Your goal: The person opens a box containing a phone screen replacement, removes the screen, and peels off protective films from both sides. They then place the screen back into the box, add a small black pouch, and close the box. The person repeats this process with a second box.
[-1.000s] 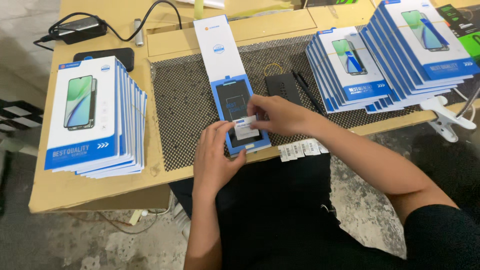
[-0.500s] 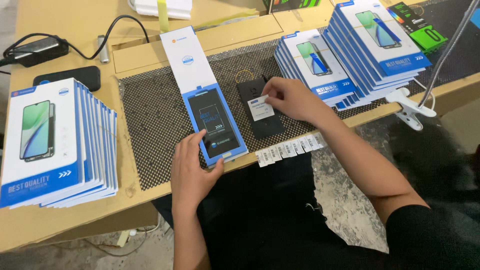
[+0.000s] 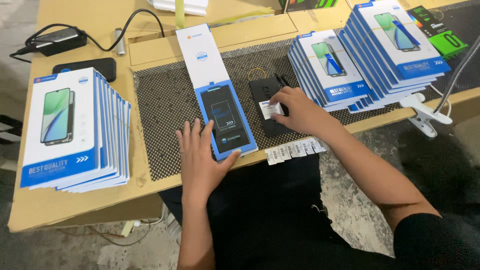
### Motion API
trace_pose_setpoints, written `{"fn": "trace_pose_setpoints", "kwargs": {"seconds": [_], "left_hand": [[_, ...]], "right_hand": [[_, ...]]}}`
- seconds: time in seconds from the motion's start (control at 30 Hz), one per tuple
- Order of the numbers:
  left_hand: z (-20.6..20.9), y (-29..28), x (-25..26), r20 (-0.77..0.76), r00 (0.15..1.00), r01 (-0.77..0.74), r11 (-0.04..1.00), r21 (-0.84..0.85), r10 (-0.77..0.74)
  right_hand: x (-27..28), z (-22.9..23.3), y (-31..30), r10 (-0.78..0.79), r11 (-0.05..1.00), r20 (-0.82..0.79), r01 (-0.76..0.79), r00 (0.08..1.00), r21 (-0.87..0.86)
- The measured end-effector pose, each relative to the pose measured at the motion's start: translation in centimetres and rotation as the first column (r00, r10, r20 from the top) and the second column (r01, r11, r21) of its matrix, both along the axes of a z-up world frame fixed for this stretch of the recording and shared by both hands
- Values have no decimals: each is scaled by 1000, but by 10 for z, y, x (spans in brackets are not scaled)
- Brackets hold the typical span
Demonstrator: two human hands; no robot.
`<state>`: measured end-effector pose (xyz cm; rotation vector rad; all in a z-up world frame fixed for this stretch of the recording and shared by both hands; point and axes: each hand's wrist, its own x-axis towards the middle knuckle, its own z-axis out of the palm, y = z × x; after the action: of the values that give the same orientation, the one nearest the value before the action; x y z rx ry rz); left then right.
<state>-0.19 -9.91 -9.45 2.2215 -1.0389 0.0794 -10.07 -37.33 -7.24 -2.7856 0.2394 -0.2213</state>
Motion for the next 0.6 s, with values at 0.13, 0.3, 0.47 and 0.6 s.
{"fn": "trace_pose_setpoints", "kwargs": {"seconds": [0.13, 0.3, 0.47, 0.6], "left_hand": [[3, -3, 2, -70, 997, 29, 996, 85, -23], [10, -4, 0, -58, 996, 84, 980, 183, -74], [12, -4, 1, -45, 995, 101, 977, 190, -94], [18, -6, -1, -60, 995, 94, 976, 198, -84]], "right_hand": [[2, 7, 0, -4, 1000, -23, 4, 1000, -12], [20, 26, 6, 14, 999, -38, -16, 999, -47], [75, 21, 7, 102, 995, -36, -101, 994, 21], [131, -8, -7, 87, 996, -105, -89, 991, -18]]}}
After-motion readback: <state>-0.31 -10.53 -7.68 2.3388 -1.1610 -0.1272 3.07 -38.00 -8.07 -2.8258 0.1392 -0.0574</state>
